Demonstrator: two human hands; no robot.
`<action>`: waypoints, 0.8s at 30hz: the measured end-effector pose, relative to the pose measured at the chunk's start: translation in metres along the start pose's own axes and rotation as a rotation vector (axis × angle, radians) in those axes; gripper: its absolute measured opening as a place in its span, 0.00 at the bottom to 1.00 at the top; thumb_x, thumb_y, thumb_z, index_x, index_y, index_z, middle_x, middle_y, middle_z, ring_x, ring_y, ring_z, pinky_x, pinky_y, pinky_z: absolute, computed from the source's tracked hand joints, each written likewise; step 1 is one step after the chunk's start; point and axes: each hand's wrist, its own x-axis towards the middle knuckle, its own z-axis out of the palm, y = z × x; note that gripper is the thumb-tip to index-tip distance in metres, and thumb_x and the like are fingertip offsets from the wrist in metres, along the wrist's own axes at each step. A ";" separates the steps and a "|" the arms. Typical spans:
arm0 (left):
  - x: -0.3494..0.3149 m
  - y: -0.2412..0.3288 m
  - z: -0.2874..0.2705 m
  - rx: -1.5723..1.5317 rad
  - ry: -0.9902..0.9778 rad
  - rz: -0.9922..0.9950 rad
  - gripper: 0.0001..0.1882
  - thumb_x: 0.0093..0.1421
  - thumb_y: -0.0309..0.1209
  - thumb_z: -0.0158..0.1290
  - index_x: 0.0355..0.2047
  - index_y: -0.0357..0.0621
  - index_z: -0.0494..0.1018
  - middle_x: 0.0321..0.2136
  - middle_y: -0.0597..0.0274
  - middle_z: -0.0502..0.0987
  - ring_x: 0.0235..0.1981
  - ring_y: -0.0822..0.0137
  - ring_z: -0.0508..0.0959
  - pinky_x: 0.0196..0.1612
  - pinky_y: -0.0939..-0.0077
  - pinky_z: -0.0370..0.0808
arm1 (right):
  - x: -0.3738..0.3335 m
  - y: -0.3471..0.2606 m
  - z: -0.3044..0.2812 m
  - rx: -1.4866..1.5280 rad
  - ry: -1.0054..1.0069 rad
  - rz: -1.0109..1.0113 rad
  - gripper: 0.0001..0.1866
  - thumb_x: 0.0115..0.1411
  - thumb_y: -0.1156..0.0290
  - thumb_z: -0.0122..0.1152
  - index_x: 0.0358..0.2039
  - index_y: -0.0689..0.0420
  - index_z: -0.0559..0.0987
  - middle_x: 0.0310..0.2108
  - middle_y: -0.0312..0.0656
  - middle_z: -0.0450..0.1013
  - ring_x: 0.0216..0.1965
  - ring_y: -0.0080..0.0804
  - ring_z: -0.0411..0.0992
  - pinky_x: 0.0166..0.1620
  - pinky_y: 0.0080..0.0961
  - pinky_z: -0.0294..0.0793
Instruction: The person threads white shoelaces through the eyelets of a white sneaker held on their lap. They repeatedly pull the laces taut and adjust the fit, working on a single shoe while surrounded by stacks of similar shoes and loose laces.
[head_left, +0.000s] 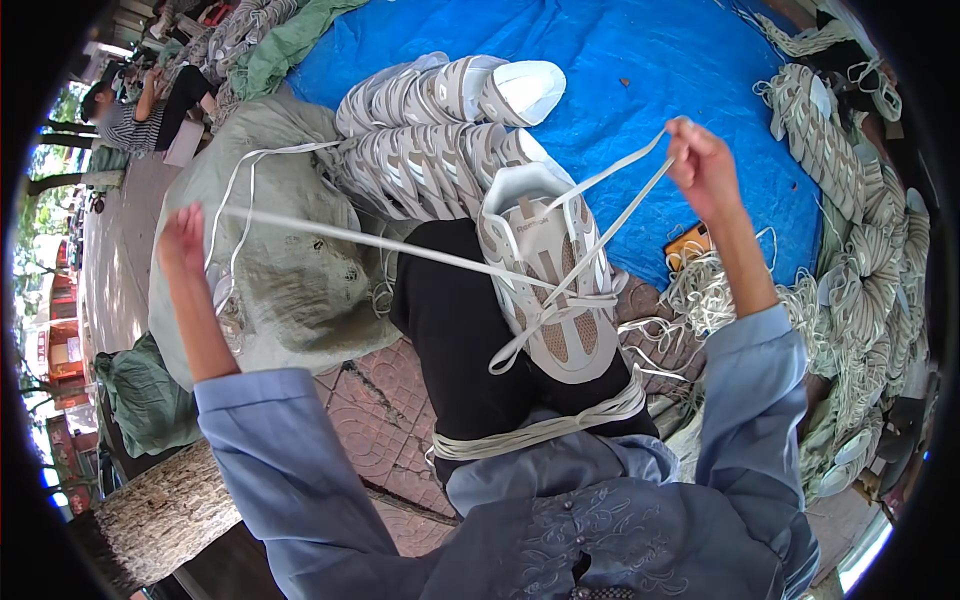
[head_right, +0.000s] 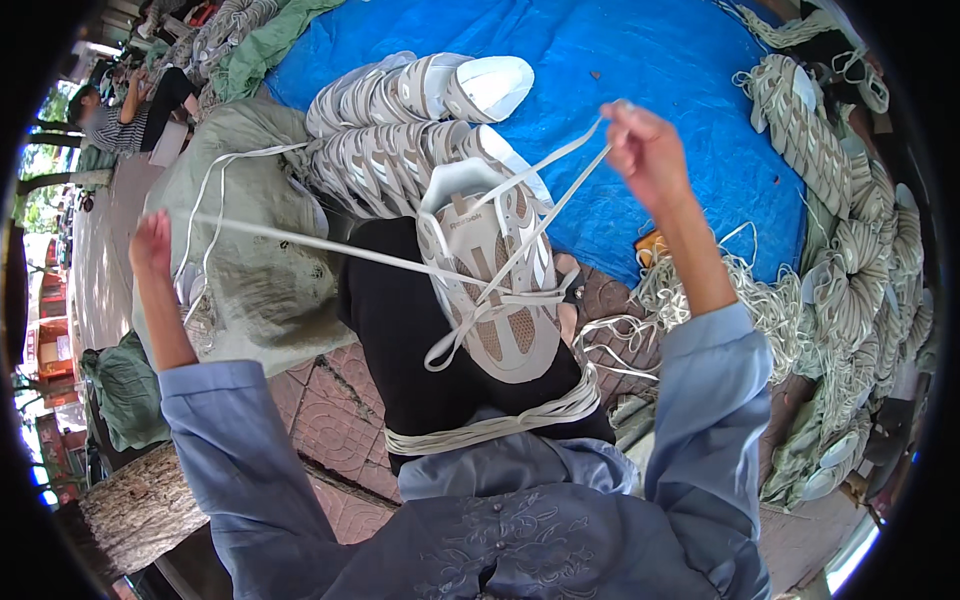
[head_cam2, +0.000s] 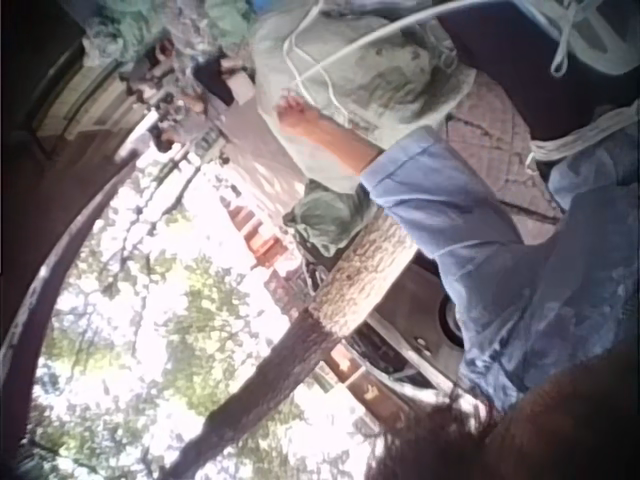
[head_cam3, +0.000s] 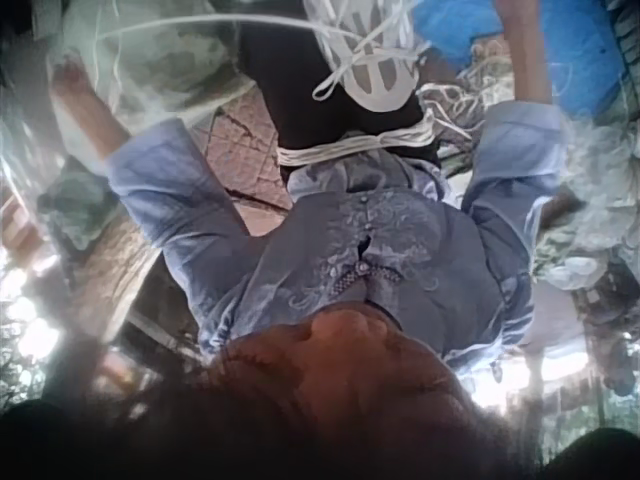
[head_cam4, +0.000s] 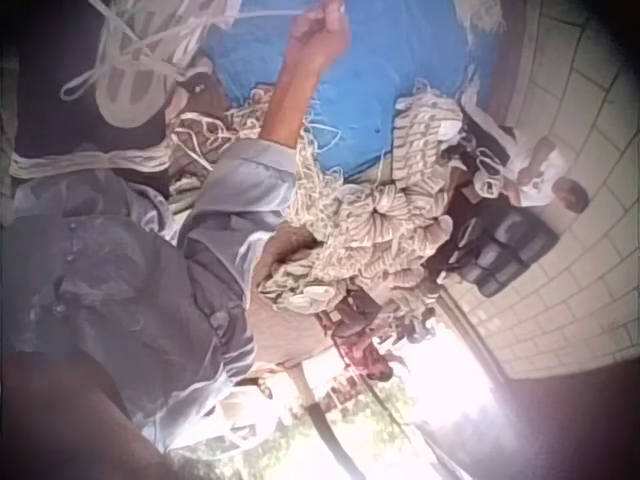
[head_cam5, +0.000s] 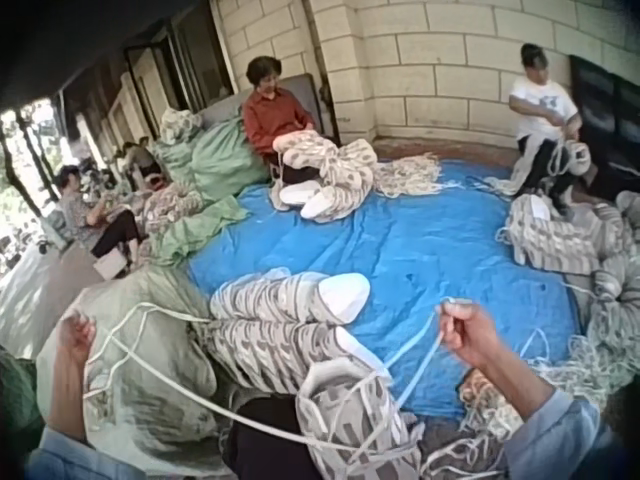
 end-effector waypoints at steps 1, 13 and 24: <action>0.009 0.002 -0.049 -0.004 0.049 0.067 0.16 0.57 0.27 0.44 0.40 0.25 0.60 0.39 0.45 0.68 0.44 0.51 0.70 0.48 0.63 0.70 | 0.013 -0.012 -0.020 -0.013 0.023 -0.027 0.13 0.54 0.66 0.54 0.34 0.65 0.71 0.15 0.31 0.62 0.11 0.15 0.54 0.13 0.12 0.50; -0.034 0.028 -0.271 0.239 0.579 0.050 0.08 0.54 0.25 0.46 0.30 0.31 0.66 0.22 0.53 0.73 0.26 0.58 0.76 0.29 0.71 0.78 | 0.066 -0.160 -0.199 -0.098 0.417 -0.253 0.13 0.58 0.70 0.48 0.40 0.64 0.70 0.23 0.33 0.66 0.19 0.17 0.60 0.19 0.11 0.57; -0.322 -0.112 0.130 0.908 -1.065 0.894 0.11 0.42 0.21 0.51 0.30 0.39 0.70 0.24 0.59 0.71 0.25 0.61 0.71 0.27 0.72 0.70 | -0.036 0.002 0.010 -1.013 -0.408 -0.097 0.10 0.38 0.82 0.60 0.25 0.61 0.76 0.23 0.35 0.71 0.24 0.18 0.67 0.27 0.17 0.65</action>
